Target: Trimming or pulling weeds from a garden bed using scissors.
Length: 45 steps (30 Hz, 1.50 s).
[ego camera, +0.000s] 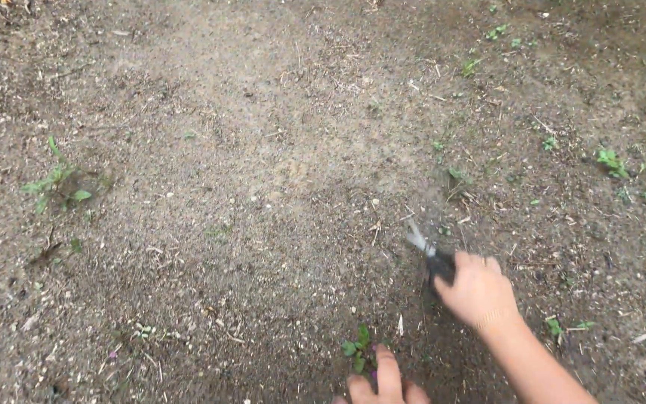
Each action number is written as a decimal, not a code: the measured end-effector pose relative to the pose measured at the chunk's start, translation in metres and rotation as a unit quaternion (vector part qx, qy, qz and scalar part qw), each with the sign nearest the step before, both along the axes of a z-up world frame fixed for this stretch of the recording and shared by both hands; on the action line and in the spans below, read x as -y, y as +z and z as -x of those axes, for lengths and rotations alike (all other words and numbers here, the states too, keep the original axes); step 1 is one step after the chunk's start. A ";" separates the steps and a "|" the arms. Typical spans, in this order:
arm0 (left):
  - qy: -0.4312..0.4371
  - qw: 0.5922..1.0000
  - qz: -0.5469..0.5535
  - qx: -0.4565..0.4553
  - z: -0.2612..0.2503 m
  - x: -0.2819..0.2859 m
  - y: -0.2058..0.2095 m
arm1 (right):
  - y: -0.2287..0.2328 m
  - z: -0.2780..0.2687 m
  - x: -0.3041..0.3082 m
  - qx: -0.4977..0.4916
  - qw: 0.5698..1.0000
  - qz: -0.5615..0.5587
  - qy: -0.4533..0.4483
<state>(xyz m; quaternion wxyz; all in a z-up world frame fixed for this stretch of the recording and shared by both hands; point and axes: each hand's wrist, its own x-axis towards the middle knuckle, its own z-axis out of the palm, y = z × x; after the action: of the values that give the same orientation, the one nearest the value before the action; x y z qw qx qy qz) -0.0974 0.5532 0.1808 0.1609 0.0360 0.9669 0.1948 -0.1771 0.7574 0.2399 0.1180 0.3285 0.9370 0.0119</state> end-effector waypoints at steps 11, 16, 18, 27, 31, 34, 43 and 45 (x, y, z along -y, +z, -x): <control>-0.136 0.979 0.016 0.153 0.023 0.017 0.087 | -0.006 -0.028 0.025 0.081 0.989 -0.071 0.097; -0.178 0.951 0.030 0.251 0.040 0.029 0.138 | -0.027 -0.046 0.019 0.030 0.981 -0.091 0.166; -0.411 0.886 0.043 0.208 0.046 0.032 0.153 | -0.011 -0.055 0.029 0.021 0.990 -0.056 0.128; -0.424 0.877 0.000 0.228 0.039 0.036 0.176 | -0.012 -0.046 0.037 0.016 0.991 -0.076 0.108; -0.418 0.879 0.022 0.230 0.043 0.039 0.181 | -0.039 -0.047 0.030 0.012 0.983 -0.091 0.159; -0.423 0.884 0.009 0.201 0.037 0.036 0.173 | -0.032 -0.062 0.031 -0.037 0.982 -0.093 0.158; -0.487 0.832 0.100 0.245 0.042 0.020 0.245 | -0.003 -0.198 -0.004 -0.066 0.988 0.009 -0.142; -0.486 0.838 0.097 0.230 0.035 0.017 0.236 | -0.005 -0.228 -0.016 0.036 0.968 -0.004 -0.247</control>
<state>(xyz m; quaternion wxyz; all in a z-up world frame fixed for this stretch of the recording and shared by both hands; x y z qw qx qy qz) -0.1324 0.5364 0.4167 0.4552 0.4396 0.7743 -0.0004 0.0512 0.7738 0.2354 0.1497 0.5500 0.8216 -0.0021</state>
